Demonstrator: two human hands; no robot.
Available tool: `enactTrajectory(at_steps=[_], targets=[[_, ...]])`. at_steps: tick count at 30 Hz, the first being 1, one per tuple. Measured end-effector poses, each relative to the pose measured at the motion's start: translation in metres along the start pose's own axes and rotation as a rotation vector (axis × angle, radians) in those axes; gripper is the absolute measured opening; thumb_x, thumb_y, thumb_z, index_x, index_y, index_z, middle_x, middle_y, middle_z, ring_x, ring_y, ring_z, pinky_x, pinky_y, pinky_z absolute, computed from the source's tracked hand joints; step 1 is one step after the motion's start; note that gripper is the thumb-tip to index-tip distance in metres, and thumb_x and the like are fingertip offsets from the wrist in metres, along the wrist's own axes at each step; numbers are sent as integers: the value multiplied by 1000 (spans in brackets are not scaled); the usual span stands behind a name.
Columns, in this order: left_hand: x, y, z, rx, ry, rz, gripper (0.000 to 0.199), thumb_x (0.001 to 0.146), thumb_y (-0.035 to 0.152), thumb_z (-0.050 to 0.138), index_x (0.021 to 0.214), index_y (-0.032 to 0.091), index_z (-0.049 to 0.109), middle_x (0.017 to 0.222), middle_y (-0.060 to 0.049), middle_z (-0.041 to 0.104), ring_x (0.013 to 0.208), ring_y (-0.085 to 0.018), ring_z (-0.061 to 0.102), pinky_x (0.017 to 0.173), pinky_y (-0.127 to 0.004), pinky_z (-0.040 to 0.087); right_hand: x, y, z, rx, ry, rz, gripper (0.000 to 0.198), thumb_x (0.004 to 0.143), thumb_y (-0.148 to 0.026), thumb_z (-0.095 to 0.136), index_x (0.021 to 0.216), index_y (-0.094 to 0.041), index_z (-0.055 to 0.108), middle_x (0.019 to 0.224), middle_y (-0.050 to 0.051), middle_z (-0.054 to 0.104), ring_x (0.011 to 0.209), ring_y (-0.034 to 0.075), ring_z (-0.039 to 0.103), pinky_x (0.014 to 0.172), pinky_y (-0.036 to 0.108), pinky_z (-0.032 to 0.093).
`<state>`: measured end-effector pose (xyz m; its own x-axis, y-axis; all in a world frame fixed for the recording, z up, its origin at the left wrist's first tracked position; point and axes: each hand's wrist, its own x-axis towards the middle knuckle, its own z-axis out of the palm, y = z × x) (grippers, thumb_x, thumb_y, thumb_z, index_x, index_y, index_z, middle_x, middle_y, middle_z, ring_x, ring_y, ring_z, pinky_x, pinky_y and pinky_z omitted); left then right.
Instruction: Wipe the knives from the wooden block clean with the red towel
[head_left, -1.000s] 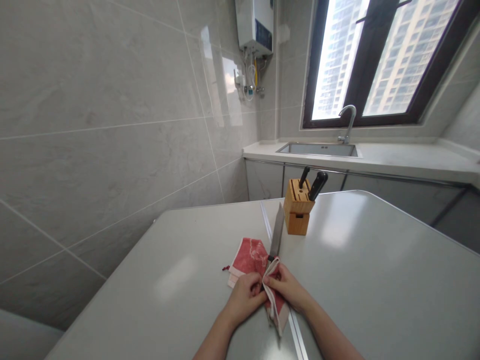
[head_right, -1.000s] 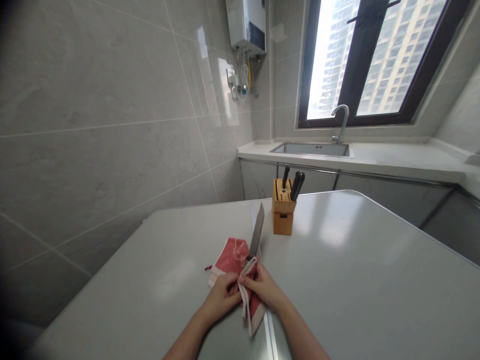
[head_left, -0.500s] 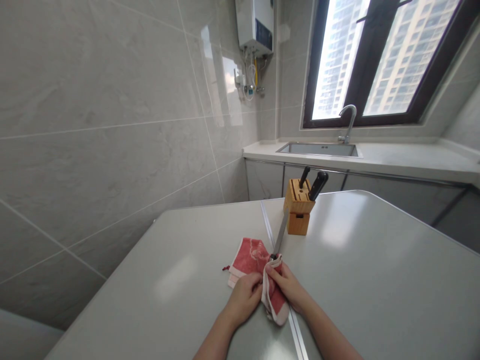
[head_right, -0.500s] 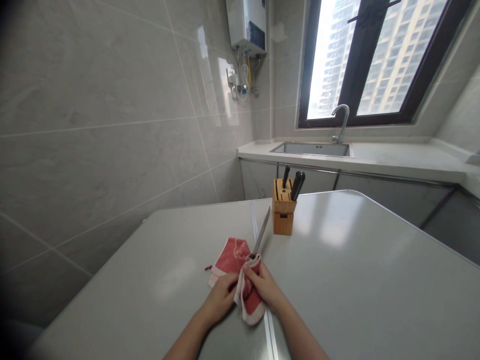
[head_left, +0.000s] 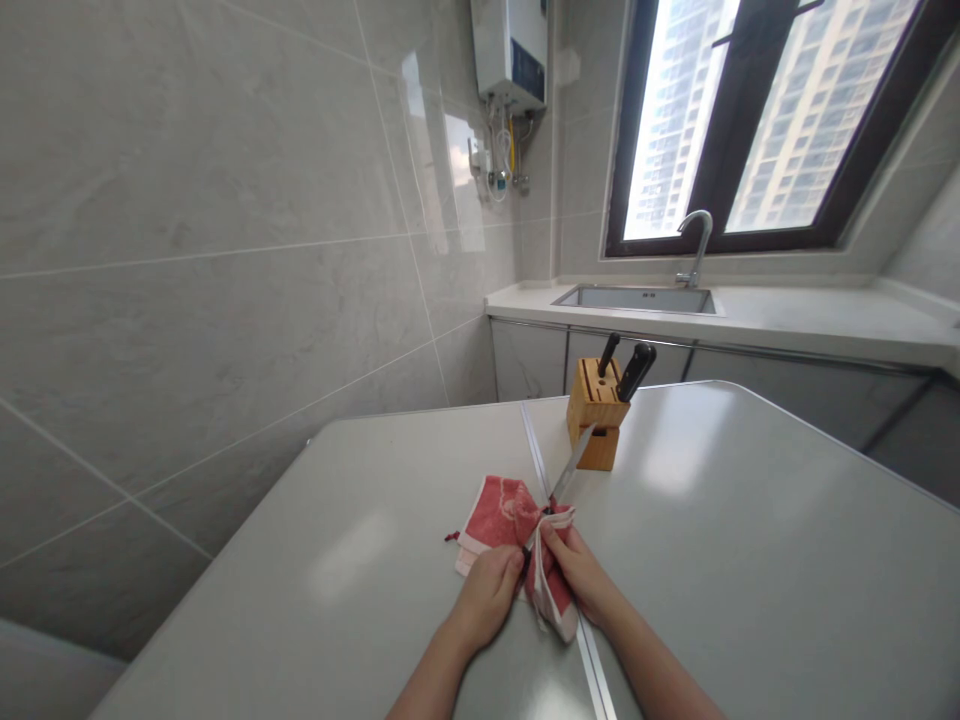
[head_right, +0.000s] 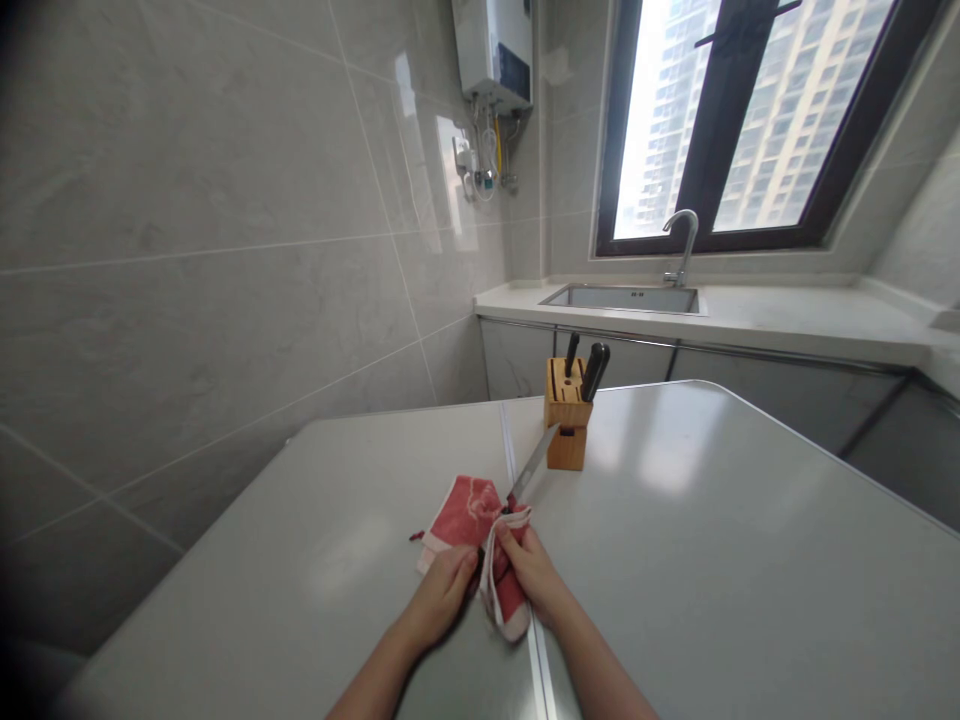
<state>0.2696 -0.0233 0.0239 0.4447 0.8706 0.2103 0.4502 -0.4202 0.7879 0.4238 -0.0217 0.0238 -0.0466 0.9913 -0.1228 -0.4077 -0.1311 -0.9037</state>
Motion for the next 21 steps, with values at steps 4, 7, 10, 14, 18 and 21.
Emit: enactTrajectory(at_steps=[4,7,10,14,18,21], targets=[[-1,-1,1,-52,-9,-23,48,95,41,20,61,17,44,58,1,48,57,-12,44,58,-23,31,-3,-5,3,27,1,21,40,73,-54,61,95,-21,58,83,1,70,74,19,63,79,32,47],[0,-1,0,-59,-3,-30,49,95,42,20,60,18,43,55,2,46,55,-12,42,56,-24,29,-2,-6,3,34,7,13,43,72,-54,61,99,-21,58,87,3,70,79,20,63,81,33,46],[2,1,-2,-17,6,-9,48,94,44,24,60,17,44,58,1,47,57,-12,42,56,-24,28,0,-3,0,16,20,3,42,73,-54,61,97,-20,59,84,3,69,78,20,63,81,34,46],[3,6,-7,41,16,24,43,93,42,30,63,16,48,63,0,51,61,-13,45,58,-24,29,2,-1,-2,-23,22,-22,43,73,-54,60,99,-19,59,85,4,69,79,20,62,84,36,46],[2,12,-10,32,41,37,36,93,37,33,68,16,50,67,-1,53,64,-14,47,61,-24,31,1,-3,0,-43,2,-28,44,73,-55,60,99,-19,59,93,5,69,86,22,63,87,36,45],[0,14,-10,30,32,47,32,92,35,37,70,16,50,67,0,52,63,-13,46,60,-23,31,0,-5,1,-29,-6,-30,45,73,-55,60,99,-19,59,94,5,69,88,22,63,89,37,44]])
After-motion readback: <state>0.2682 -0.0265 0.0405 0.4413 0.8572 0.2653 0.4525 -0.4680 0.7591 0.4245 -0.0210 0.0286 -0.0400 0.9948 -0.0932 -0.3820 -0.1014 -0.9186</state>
